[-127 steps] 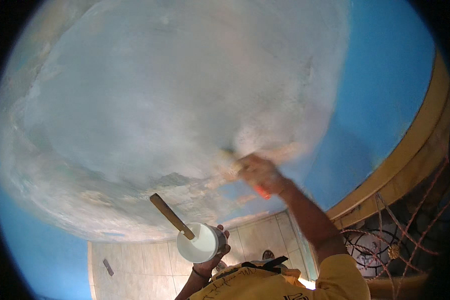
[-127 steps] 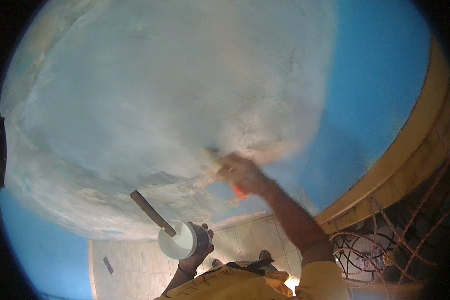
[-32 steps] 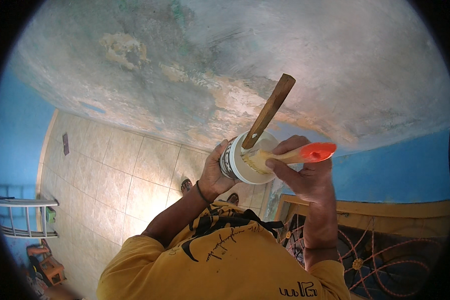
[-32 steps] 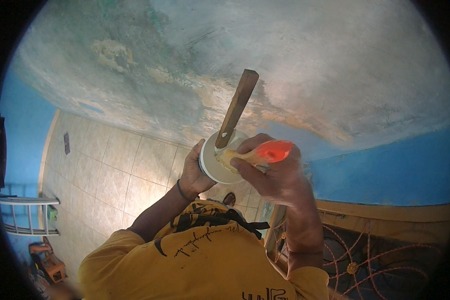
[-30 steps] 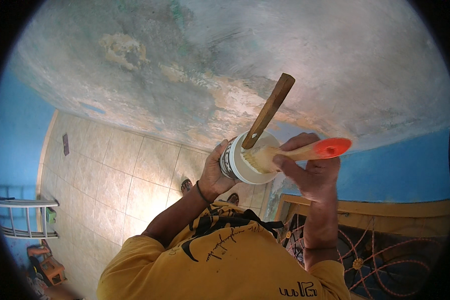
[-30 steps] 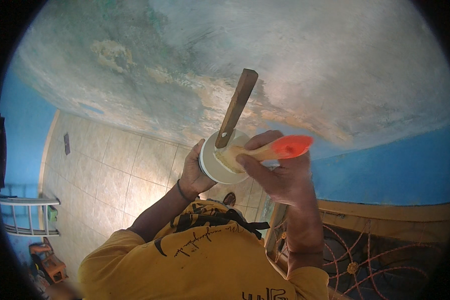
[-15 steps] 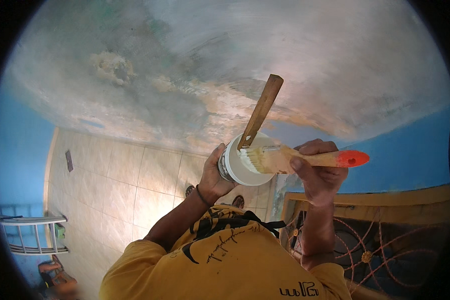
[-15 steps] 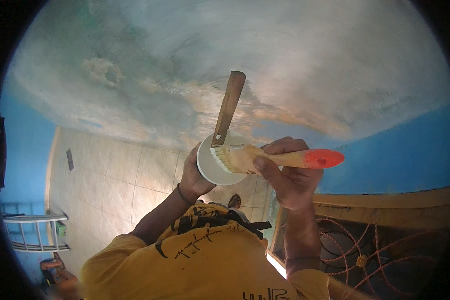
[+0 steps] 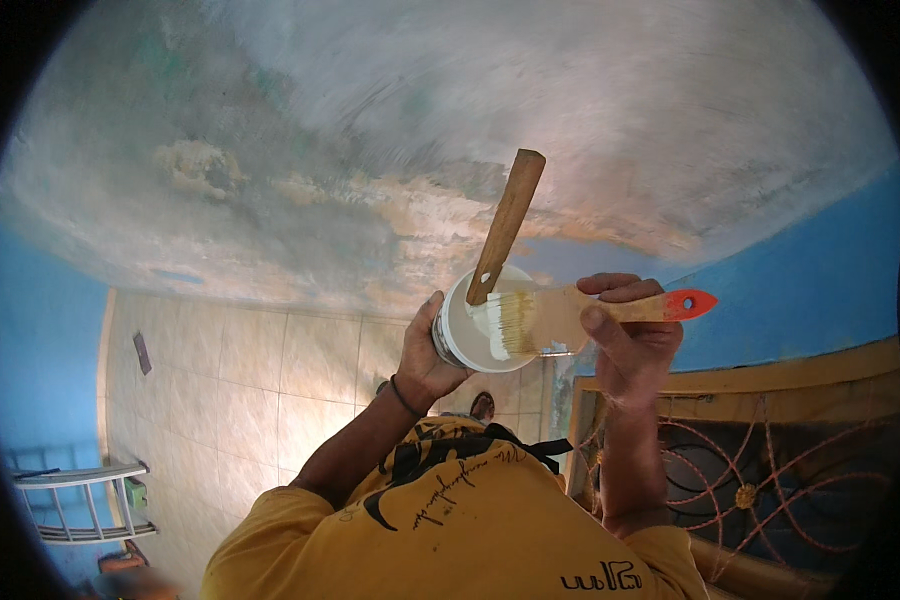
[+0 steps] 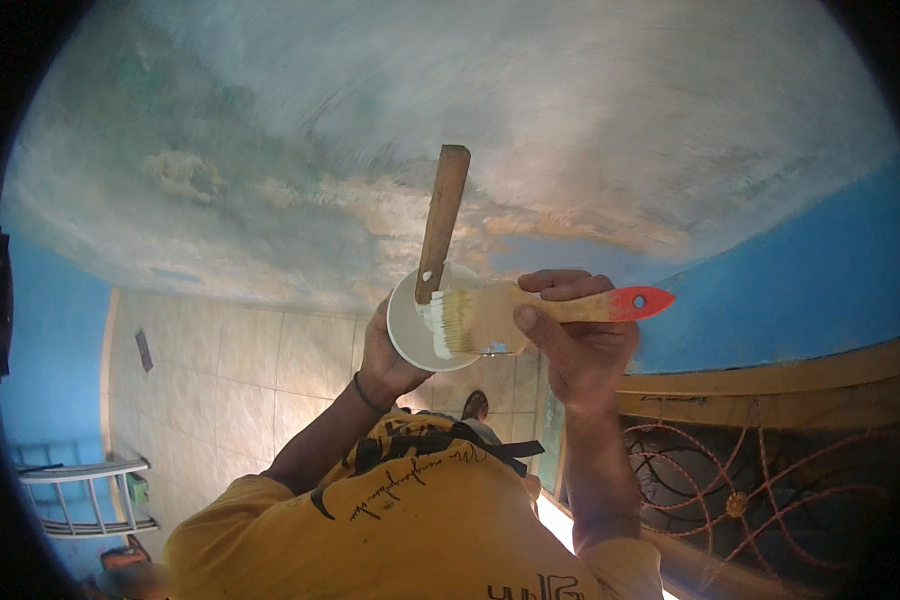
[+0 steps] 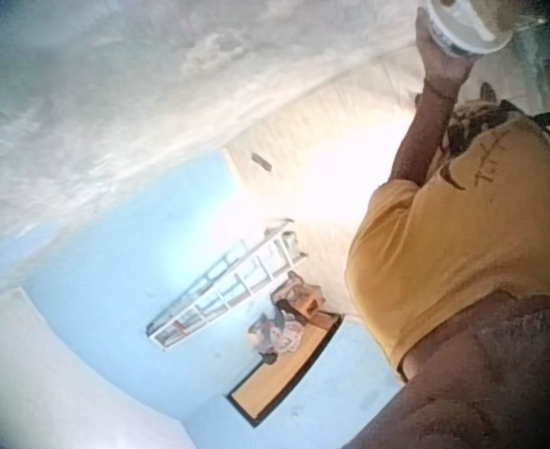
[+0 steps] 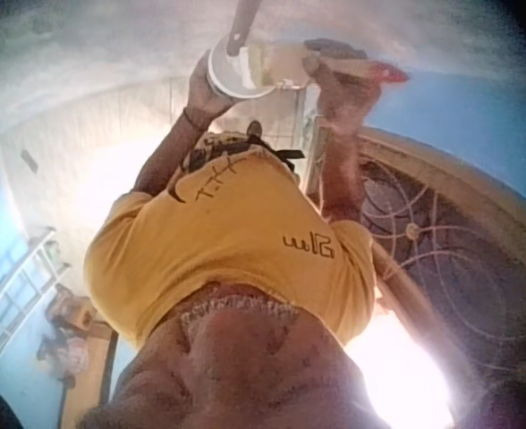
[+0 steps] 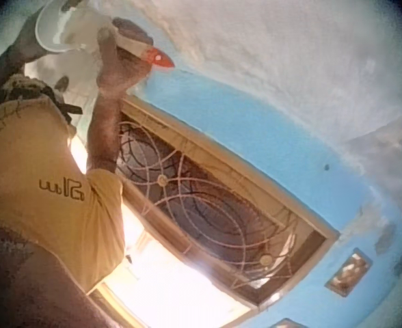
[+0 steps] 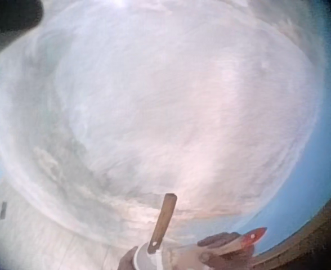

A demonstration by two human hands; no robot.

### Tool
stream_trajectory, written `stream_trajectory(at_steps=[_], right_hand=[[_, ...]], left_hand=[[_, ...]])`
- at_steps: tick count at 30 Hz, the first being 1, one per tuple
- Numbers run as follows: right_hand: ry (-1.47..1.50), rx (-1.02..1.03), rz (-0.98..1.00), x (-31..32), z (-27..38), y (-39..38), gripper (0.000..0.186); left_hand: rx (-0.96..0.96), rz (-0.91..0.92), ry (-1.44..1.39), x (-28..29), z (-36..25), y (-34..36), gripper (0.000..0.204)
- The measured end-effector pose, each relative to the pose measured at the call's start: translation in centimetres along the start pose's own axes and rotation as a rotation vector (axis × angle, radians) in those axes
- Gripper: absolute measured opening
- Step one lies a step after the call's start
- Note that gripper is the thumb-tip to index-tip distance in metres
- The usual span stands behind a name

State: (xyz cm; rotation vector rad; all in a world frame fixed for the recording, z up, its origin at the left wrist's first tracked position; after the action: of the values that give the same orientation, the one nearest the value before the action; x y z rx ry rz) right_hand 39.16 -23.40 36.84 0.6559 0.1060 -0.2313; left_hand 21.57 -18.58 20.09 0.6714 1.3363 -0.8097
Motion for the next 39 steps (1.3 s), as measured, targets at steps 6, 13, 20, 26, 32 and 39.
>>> stream_trajectory(at_steps=[6,13,20,26,32,39], right_hand=[[0.252,-0.163,-0.306,1.5,-2.1,-2.3,0.014],[0.478,-0.446,-0.598,0.7,-3.7,-5.2,0.032],[0.774,-0.586,-0.727,0.9,-4.7,-6.8,0.036],[1.080,-0.440,-0.771,3.0,-5.8,-7.6,0.040],[1.042,-0.185,-0.821,10.5,-4.7,-3.5,0.018],[0.593,0.305,-1.134,22.7,-5.7,1.6,0.024]], left_hand=[[0.047,0.053,-0.038,-0.3,0.0,0.5,0.061],[0.049,0.018,0.074,-0.3,-0.4,1.3,0.058],[0.115,-0.129,0.037,0.3,-0.3,2.4,0.053],[0.115,-0.241,0.206,4.4,-0.5,4.4,0.065],[0.293,-0.017,0.266,1.0,4.5,8.3,0.059],[0.280,0.011,0.376,-1.8,8.7,10.4,0.051]])
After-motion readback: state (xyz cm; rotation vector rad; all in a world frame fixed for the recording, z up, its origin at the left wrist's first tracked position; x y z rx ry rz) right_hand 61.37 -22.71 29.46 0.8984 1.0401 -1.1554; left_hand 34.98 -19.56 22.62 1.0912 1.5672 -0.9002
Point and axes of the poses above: each hand's wrist, its own y-axis towards the middle knuckle, its own x-axis out of the back of the hand, z = x × y, the point moved 4 cm from there along y, towards the middle knuckle, and after that the axes turned 10 degrees about x, right-handed, at the moved point
